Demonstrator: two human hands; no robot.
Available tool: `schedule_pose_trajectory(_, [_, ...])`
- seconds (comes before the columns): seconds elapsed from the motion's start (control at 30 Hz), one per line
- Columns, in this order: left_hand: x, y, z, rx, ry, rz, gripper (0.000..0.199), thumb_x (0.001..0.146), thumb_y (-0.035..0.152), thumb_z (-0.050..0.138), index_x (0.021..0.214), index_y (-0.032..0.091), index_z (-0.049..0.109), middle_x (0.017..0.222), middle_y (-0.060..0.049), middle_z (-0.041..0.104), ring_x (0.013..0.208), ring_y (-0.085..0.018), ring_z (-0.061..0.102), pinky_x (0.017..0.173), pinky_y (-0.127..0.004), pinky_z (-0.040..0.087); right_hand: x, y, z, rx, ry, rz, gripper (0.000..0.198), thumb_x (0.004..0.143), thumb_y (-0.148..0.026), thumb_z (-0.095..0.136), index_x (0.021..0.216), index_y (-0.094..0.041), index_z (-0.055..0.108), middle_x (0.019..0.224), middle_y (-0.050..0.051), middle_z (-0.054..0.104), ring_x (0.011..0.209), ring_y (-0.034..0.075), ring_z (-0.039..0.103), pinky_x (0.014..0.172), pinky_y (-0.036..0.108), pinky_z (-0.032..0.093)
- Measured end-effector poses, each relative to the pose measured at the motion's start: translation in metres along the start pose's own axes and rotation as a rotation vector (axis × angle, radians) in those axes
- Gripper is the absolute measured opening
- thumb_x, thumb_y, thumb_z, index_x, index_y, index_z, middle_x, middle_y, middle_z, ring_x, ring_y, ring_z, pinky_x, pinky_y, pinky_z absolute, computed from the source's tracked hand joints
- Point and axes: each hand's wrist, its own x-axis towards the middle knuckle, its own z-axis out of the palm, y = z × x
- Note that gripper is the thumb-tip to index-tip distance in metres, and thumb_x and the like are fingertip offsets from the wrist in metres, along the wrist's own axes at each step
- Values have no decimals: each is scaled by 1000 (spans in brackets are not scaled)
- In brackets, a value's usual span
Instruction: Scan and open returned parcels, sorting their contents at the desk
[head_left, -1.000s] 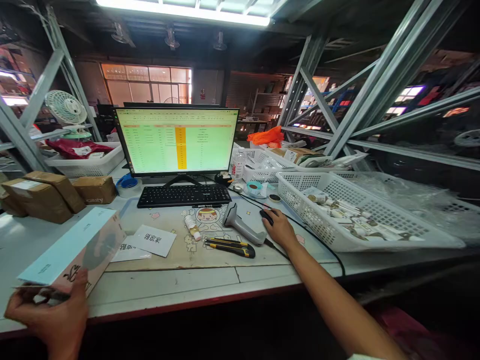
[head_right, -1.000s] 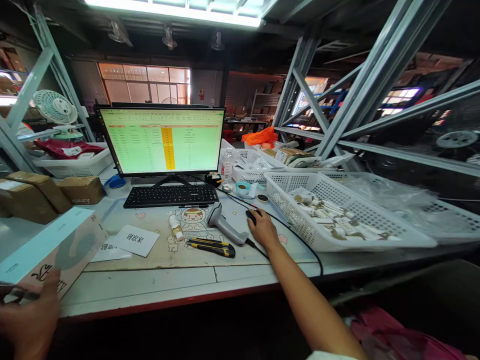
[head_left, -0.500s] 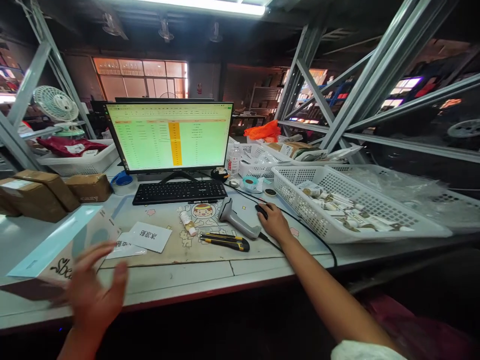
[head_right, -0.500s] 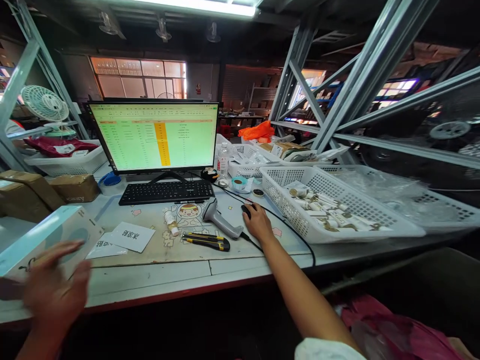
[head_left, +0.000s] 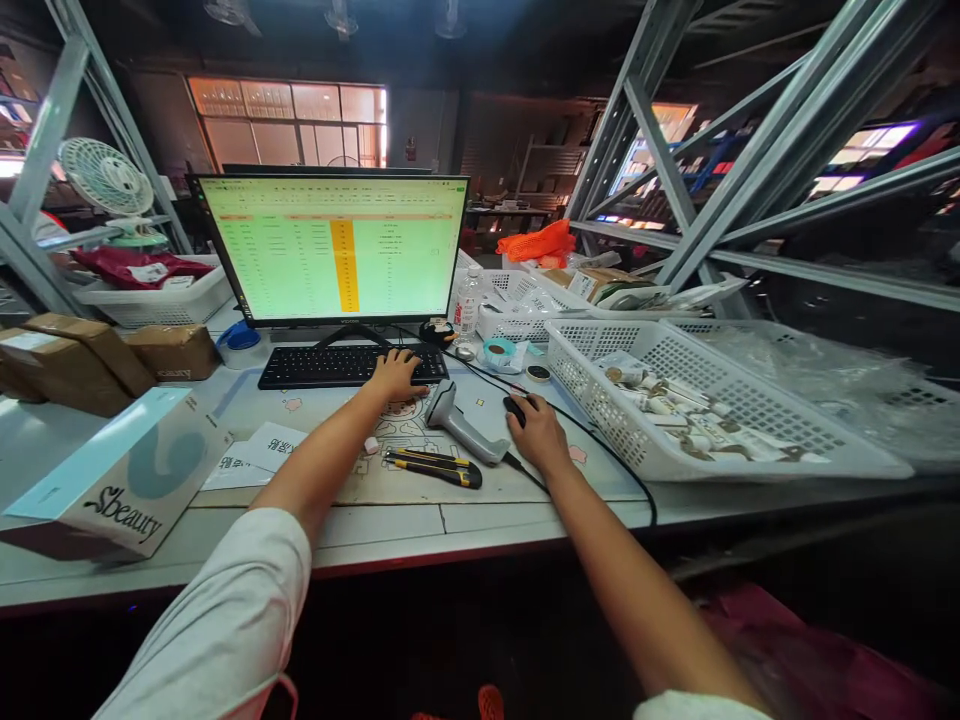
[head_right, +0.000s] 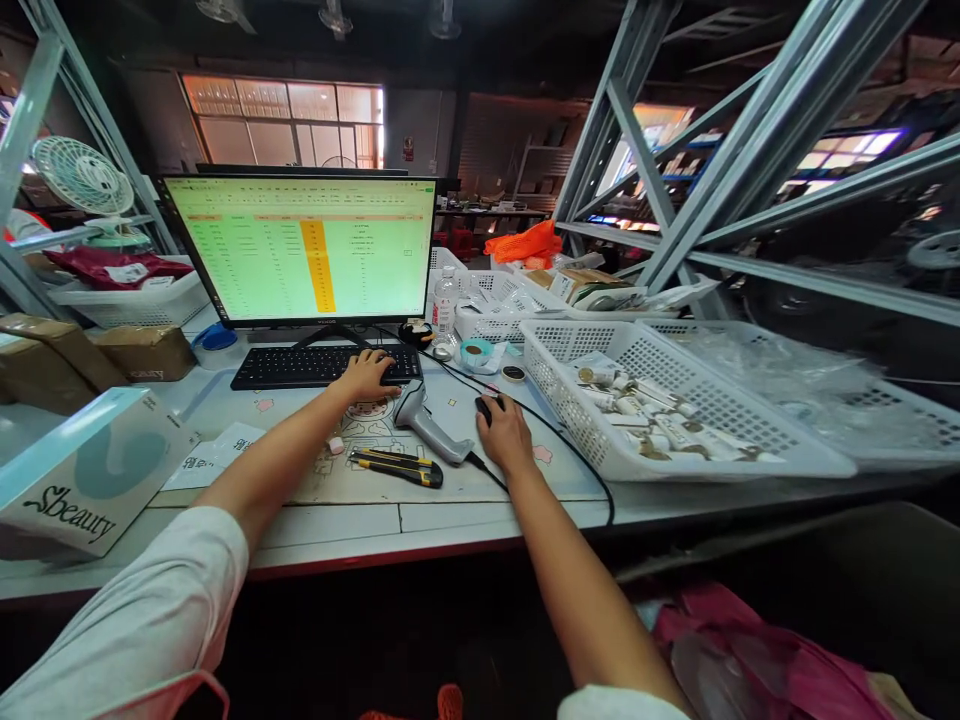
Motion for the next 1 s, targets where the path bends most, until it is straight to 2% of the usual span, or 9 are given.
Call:
schedule_pose_trajectory(0.2, [9, 2, 11, -24, -1, -25, 73, 92, 59, 69, 147, 13, 55, 165, -22, 38, 154, -44, 27, 122, -67, 28, -1, -1, -2, -6, 3, -8, 47, 103, -35, 49, 143, -18, 65, 147, 18, 56, 127, 35, 57, 110, 49, 50])
schedule_pose_trajectory(0.33, [-9, 0, -10, -64, 80, -3, 68, 96, 55, 68, 149, 17, 52, 167, -18, 37, 155, -40, 29, 123, -61, 33, -1, -1, -3, -3, -22, 0, 49, 103, -35, 48, 145, -16, 64, 149, 19, 54, 132, 37, 56, 112, 51, 49])
schedule_pose_trajectory(0.43, [-64, -5, -48, -117, 228, 67, 54, 98, 46, 68, 143, 18, 56, 161, -16, 46, 150, -34, 40, 122, -54, 39, 0, -1, -3, -14, -34, -9, 50, 103, -35, 47, 146, -16, 64, 150, 19, 54, 132, 37, 56, 113, 51, 49])
schedule_pose_trajectory(0.57, [-214, -30, -100, -227, 834, 333, 30, 98, 29, 66, 128, 24, 60, 139, -9, 64, 131, -25, 62, 114, -45, 51, 3, 5, 3, -15, -8, -35, 51, 102, -38, 47, 144, -16, 65, 147, 19, 55, 131, 37, 58, 111, 51, 51])
schedule_pose_trajectory(0.67, [-330, -64, -104, -80, 1505, 61, 49, 82, 32, 81, 125, 26, 58, 127, -6, 66, 120, -28, 66, 110, -49, 53, 4, 12, 12, -12, 42, -69, 50, 100, -40, 48, 141, -17, 67, 146, 19, 57, 128, 36, 60, 110, 51, 53])
schedule_pose_trajectory(0.77, [-390, -102, -79, -176, 1338, -521, 108, 63, 50, 93, 151, 18, 41, 158, -21, 44, 142, -44, 51, 117, -62, 45, 5, 16, 18, 18, 69, -87, 53, 97, -45, 51, 139, -17, 68, 143, 19, 59, 123, 36, 63, 108, 54, 53])
schedule_pose_trajectory(0.87, [-398, -127, -55, -441, 968, -983, 136, 64, 54, 91, 166, 15, 10, 158, -28, 41, 144, -49, 48, 117, -66, 42, 12, 13, 8, 106, 82, -76, 60, 94, -49, 53, 138, -12, 67, 140, 22, 61, 125, 38, 62, 109, 57, 52])
schedule_pose_trajectory(0.93, [-396, -130, -51, -535, 892, -1119, 130, 69, 54, 88, 167, 18, 10, 146, -24, 56, 137, -48, 56, 113, -65, 46, 19, 2, -13, 184, 156, -78, 62, 93, -51, 54, 135, -9, 68, 136, 24, 63, 128, 39, 60, 113, 58, 48])
schedule_pose_trajectory(1.0, [-401, -124, -52, -530, 1005, -1070, 116, 69, 57, 85, 162, 20, 26, 141, -21, 60, 132, -46, 60, 112, -62, 48, 18, -22, -44, 269, 240, -119, 60, 93, -55, 56, 131, -10, 69, 131, 23, 66, 128, 39, 60, 114, 60, 46])
